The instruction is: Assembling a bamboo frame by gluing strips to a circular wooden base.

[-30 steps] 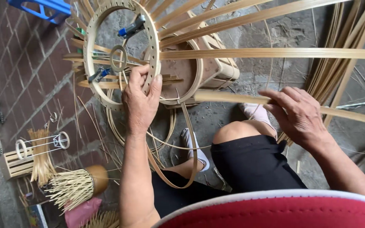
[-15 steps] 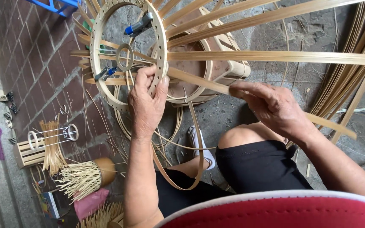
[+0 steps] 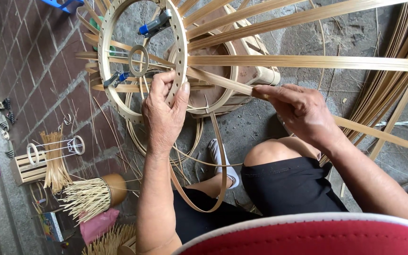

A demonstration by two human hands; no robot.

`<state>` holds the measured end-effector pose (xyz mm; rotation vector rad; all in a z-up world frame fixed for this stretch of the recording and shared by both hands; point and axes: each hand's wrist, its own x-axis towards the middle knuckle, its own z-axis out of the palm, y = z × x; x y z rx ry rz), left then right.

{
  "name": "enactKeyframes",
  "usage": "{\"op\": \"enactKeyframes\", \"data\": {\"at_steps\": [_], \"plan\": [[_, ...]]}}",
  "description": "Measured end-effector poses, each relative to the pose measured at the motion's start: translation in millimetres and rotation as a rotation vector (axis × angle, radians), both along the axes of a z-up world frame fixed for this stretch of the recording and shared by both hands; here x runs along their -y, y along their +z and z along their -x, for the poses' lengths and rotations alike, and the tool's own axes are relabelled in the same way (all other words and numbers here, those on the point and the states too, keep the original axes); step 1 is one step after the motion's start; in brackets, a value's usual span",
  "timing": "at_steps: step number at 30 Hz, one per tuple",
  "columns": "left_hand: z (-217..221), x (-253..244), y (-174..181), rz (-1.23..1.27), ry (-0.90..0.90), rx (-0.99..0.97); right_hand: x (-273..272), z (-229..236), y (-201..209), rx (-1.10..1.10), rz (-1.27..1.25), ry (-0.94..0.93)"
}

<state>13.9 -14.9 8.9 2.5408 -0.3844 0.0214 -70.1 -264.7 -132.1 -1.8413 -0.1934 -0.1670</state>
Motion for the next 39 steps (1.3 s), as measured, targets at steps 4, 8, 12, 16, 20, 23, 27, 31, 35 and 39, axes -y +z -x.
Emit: {"op": "enactKeyframes", "data": {"at_steps": [4, 8, 12, 16, 20, 23, 27, 31, 35, 39], "plan": [[0, 3, 0, -0.003, 0.028, -0.002, 2, 7, 6, -0.011, 0.023, -0.027], [0, 3, -2, 0.012, 0.035, 0.017, 4, 15, 8, -0.080, 0.148, -0.047], [1, 3, -2, 0.008, 0.035, 0.022, 2, 16, 11, 0.062, -0.036, -0.080], [0, 3, -2, 0.035, 0.039, 0.010, 1, 10, 12, 0.052, -0.053, -0.068], [2, 4, 0, 0.009, 0.025, 0.013, -1, 7, 7, 0.021, -0.066, -0.044], [0, 4, 0, -0.004, 0.027, 0.013, -2, 2, 0, -0.027, -0.093, -0.025], [1, 4, 0, 0.007, 0.019, 0.021, -3, 1, -7, 0.084, -0.026, -0.033], [1, 9, 1, -0.027, 0.081, 0.028, 6, 10, 14, -0.061, 0.384, -0.079], [1, 9, 1, 0.011, 0.042, 0.046, 15, 10, 27, 0.144, 0.388, -0.164], [1, 3, -6, 0.007, -0.010, 0.102, 16, 12, 38, 0.187, 0.360, -0.196]]}}
